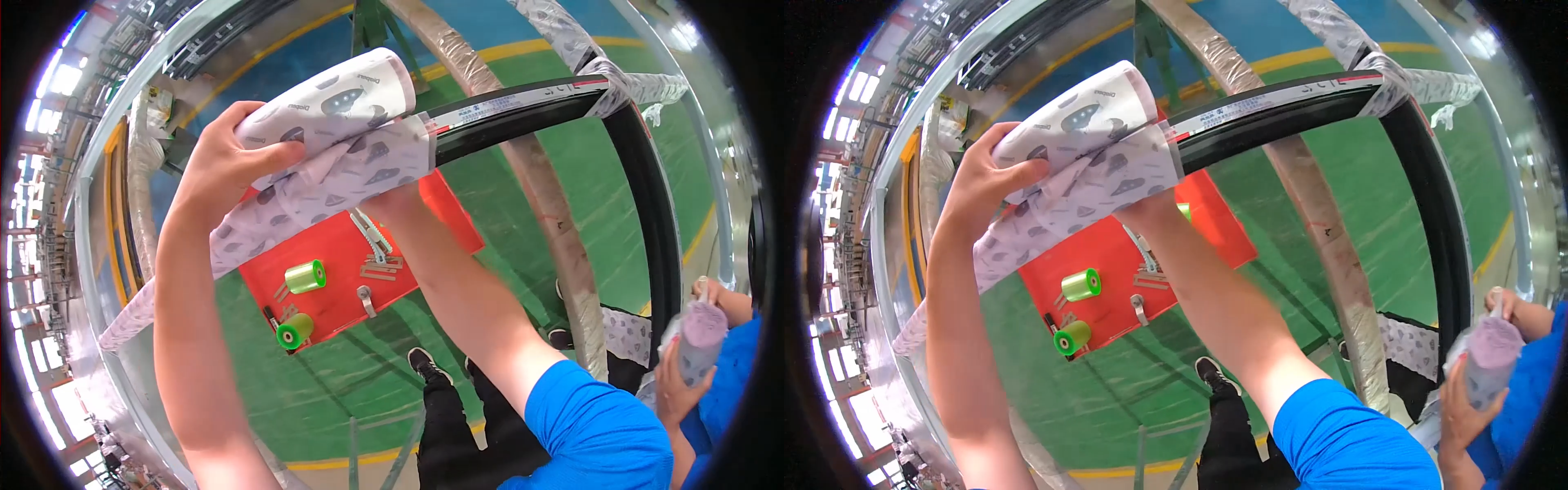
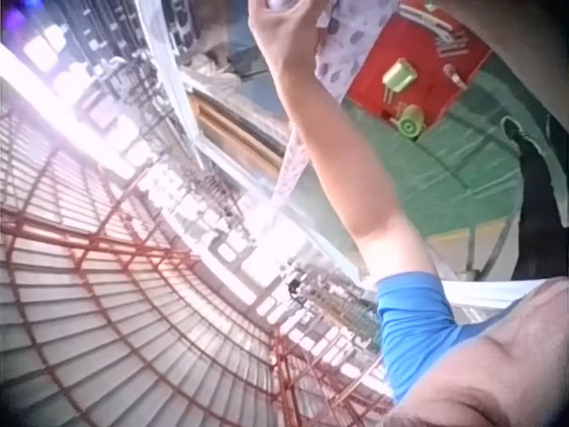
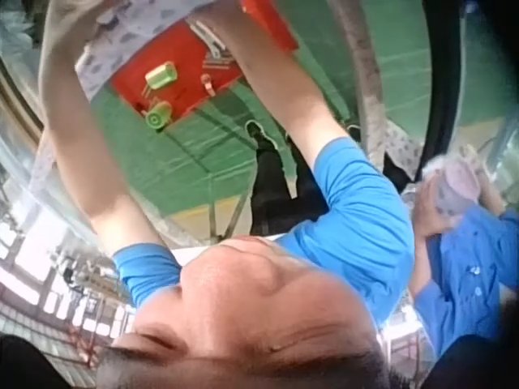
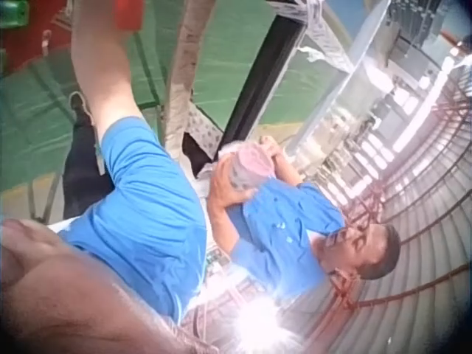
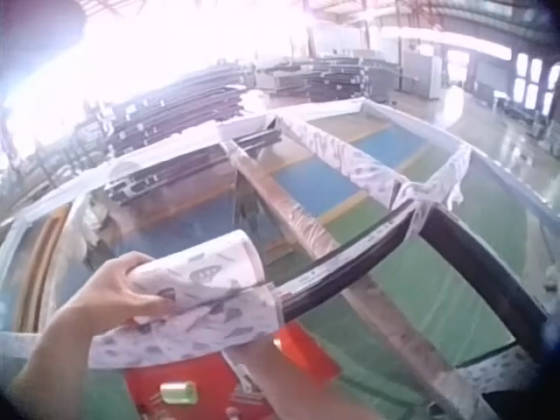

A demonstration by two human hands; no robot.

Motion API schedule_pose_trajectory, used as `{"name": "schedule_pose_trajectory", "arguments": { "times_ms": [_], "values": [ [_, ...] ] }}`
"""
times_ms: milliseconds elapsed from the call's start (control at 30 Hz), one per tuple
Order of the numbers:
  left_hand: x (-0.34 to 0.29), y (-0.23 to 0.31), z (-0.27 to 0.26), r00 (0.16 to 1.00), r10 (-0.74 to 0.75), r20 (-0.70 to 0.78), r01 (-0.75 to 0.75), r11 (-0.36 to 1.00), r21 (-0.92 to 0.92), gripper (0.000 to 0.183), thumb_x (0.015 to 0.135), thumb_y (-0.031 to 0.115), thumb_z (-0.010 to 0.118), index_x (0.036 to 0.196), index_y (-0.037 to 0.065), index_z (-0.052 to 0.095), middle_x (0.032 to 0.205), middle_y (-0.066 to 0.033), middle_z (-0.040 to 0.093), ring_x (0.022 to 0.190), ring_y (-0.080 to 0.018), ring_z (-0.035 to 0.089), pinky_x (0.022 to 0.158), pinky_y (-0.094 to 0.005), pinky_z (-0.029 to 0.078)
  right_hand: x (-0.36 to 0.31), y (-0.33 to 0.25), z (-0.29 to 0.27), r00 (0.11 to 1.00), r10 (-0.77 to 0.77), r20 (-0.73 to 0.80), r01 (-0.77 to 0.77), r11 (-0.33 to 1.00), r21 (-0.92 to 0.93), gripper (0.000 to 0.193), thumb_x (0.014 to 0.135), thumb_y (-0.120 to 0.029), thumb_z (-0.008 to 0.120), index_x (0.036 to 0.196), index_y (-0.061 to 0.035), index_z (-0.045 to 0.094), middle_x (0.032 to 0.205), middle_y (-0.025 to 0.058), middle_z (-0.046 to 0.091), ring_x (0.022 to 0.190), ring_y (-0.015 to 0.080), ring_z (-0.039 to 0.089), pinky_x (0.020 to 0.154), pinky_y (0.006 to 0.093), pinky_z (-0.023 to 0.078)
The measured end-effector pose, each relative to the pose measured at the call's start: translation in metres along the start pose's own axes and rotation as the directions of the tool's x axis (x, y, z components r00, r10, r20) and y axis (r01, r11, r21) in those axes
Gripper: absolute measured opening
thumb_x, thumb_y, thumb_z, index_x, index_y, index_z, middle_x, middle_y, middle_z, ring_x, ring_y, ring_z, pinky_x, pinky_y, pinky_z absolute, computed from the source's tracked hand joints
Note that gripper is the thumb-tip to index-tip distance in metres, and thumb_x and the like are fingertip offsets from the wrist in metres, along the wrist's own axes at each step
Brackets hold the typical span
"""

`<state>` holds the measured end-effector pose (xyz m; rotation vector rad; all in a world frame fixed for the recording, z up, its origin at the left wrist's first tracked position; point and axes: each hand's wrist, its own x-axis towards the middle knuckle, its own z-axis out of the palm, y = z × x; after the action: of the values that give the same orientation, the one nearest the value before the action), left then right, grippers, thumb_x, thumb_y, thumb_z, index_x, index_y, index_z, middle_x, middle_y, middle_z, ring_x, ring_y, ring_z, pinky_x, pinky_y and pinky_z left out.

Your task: Wrapping a large metal rectangular frame with protective material.

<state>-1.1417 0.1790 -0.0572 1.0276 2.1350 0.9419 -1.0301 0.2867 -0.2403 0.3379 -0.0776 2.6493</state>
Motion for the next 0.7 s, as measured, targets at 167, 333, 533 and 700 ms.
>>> {"name": "schedule_pose_trajectory", "arguments": {
  "times_ms": [167,333,533,700],
  "values": [
    [-0.015,-0.006,0.026,0.967,0.066,-0.247,-0.102,0.985,-0.137,0.061,0.068,0.021,0.086,0.118,-0.003,0.059,0.097,-0.0084,0.067,0.083,-0.0121,0.063,0.07,-0.0253,0.052,-0.033,-0.003,0.035,0.986,0.024,-0.163,0.004,0.986,0.165,0.063,0.098,-0.057,0.041,0.143,-0.013,0.043,0.143,0.0112,0.048,0.131,0.0328,0.046,0.107,0.0578,0.037],
    [-0.019,-0.021,0.032,0.913,0.107,-0.394,-0.235,0.928,-0.29,0.06,0.071,0.017,0.086,0.12,-0.003,0.058,0.1,-0.0089,0.067,0.089,-0.0135,0.064,0.079,-0.0253,0.052,-0.063,-0.007,0.053,0.796,-0.029,-0.604,0.089,0.994,0.068,0.05,0.101,-0.042,0.043,0.136,-0.0062,0.045,0.136,0.0163,0.047,0.123,0.0329,0.051,0.104,0.0581,0.04],
    [-0.04,0.007,-0.002,0.96,0.064,-0.271,-0.26,0.552,-0.792,0.05,0.094,0.035,0.064,0.127,0.0,0.056,0.118,-0.0099,0.063,0.109,-0.0206,0.063,0.09,-0.0361,0.053,-0.119,-0.014,0.071,0.726,-0.45,-0.52,-0.089,0.688,-0.72,0.034,0.099,-0.028,0.053,0.119,-0.0014,0.053,0.112,0.0138,0.059,0.105,0.0269,0.062,0.094,0.0479,0.052],
    [-0.05,0.005,0.019,0.938,0.129,-0.321,-0.278,0.832,-0.481,0.059,0.08,0.03,0.082,0.123,0.001,0.055,0.106,-0.0058,0.064,0.096,-0.0123,0.062,0.081,-0.0246,0.05,-0.103,-0.021,0.077,0.862,-0.28,-0.422,0.086,0.903,-0.421,0.04,0.1,-0.037,0.053,0.121,-0.0036,0.055,0.114,0.0126,0.064,0.107,0.0266,0.062,0.095,0.0484,0.052]
  ]
}}
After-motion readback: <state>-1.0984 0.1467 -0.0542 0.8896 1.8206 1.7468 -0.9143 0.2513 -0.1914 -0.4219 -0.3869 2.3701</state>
